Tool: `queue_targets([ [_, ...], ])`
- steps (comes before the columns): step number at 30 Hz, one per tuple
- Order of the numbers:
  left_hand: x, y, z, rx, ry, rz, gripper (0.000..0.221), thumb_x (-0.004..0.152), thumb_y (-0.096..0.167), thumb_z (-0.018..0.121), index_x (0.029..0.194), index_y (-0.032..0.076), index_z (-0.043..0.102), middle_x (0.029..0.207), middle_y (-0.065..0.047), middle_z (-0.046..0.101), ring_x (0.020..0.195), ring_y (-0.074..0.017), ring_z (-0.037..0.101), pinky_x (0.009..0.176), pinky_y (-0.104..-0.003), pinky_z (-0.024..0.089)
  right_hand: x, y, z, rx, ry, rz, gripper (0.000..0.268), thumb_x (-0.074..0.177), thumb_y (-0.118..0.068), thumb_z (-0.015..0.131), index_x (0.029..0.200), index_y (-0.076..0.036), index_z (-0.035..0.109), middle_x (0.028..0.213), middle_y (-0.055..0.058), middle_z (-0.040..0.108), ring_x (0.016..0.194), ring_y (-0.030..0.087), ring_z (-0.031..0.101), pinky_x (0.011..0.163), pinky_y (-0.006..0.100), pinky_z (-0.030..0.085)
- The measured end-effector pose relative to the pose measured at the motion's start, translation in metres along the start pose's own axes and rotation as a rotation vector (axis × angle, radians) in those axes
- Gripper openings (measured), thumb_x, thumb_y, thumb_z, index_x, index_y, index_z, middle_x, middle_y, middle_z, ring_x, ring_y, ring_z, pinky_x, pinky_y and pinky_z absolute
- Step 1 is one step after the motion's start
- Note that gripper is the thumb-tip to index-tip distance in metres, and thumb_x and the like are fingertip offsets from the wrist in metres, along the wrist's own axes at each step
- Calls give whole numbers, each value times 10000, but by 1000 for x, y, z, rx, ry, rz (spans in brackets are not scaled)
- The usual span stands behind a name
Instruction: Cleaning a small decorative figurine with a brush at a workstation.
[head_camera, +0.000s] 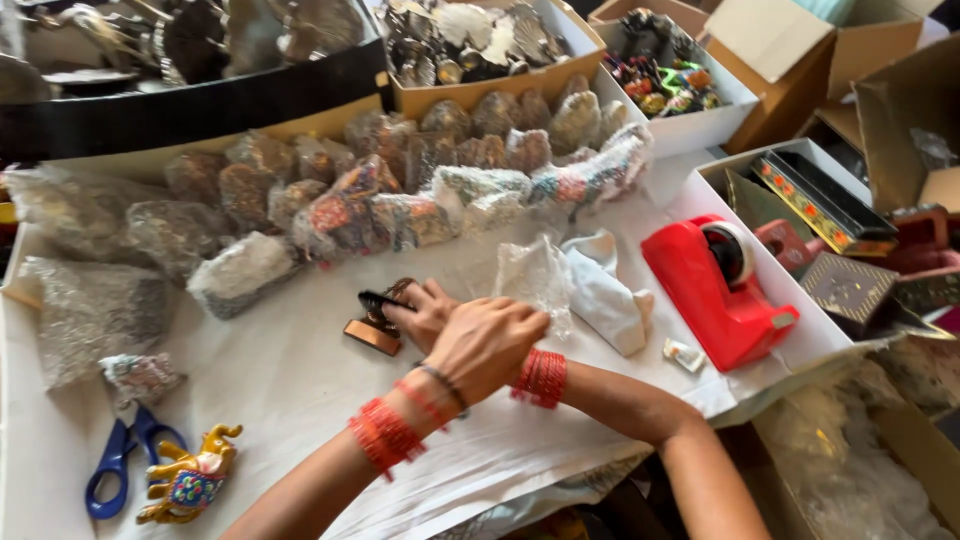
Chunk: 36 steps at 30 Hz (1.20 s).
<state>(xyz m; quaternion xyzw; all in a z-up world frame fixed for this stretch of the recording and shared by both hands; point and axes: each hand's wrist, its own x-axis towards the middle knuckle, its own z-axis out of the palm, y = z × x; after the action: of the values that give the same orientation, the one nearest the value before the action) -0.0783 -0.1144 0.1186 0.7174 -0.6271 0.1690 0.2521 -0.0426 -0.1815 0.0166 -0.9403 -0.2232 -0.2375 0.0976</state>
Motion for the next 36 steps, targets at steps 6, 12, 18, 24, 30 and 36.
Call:
queue_targets([
  [6, 84, 39, 138, -305, -371, 159, 129, 858, 100, 683, 984, 127, 675, 894, -107, 734, 871, -310, 726, 715, -448, 610, -6, -4, 2, 93, 21, 88, 341, 929, -130, 660, 1266, -99, 697, 1119, 123, 684, 1061, 330, 584, 809, 402, 564],
  [12, 123, 97, 266, -135, -577, 277, 624, 605, 426, 869, 1162, 239, 659, 1077, -111, 667, 994, -361, 689, 875, -677, 451, 46, 15, 24, 313, 28, 167, 281, 1029, -141, 615, 1275, -22, 679, 1025, 132, 691, 965, 325, 603, 880, 431, 530],
  [18, 111, 109, 367, -228, -278, 393, 217, 786, 313, 727, 953, 185, 669, 840, -66, 742, 809, -303, 752, 671, -438, 608, 16, -4, -2, 279, 103, 88, 322, 986, -173, 641, 1267, -15, 628, 1063, 156, 652, 1022, 343, 606, 868, 433, 530],
  [24, 116, 132, 297, -100, -210, 363, 259, 731, 211, 669, 979, 140, 644, 743, -131, 694, 692, -323, 733, 547, -439, 575, 2, -6, -5, 337, 54, 113, 283, 982, -216, 684, 1151, -41, 539, 1136, 134, 621, 1068, 309, 633, 855, 401, 557],
  [30, 94, 105, 248, -86, 32, 311, 140, 872, 196, 646, 918, 67, 613, 888, -127, 628, 739, -267, 656, 604, -393, 558, 16, -12, -4, 244, 121, 91, 322, 949, -159, 678, 1240, -74, 569, 1157, 107, 649, 1038, 299, 648, 744, 393, 573],
  [36, 1, 38, 86, -559, 58, -24, 226, 814, 213, 634, 967, 53, 591, 880, -97, 548, 732, -274, 564, 621, -431, 500, -5, -4, -32, 113, -186, 77, 496, 847, -258, 751, 1288, -109, 579, 1067, 129, 606, 906, 285, 661, 697, 404, 564],
])
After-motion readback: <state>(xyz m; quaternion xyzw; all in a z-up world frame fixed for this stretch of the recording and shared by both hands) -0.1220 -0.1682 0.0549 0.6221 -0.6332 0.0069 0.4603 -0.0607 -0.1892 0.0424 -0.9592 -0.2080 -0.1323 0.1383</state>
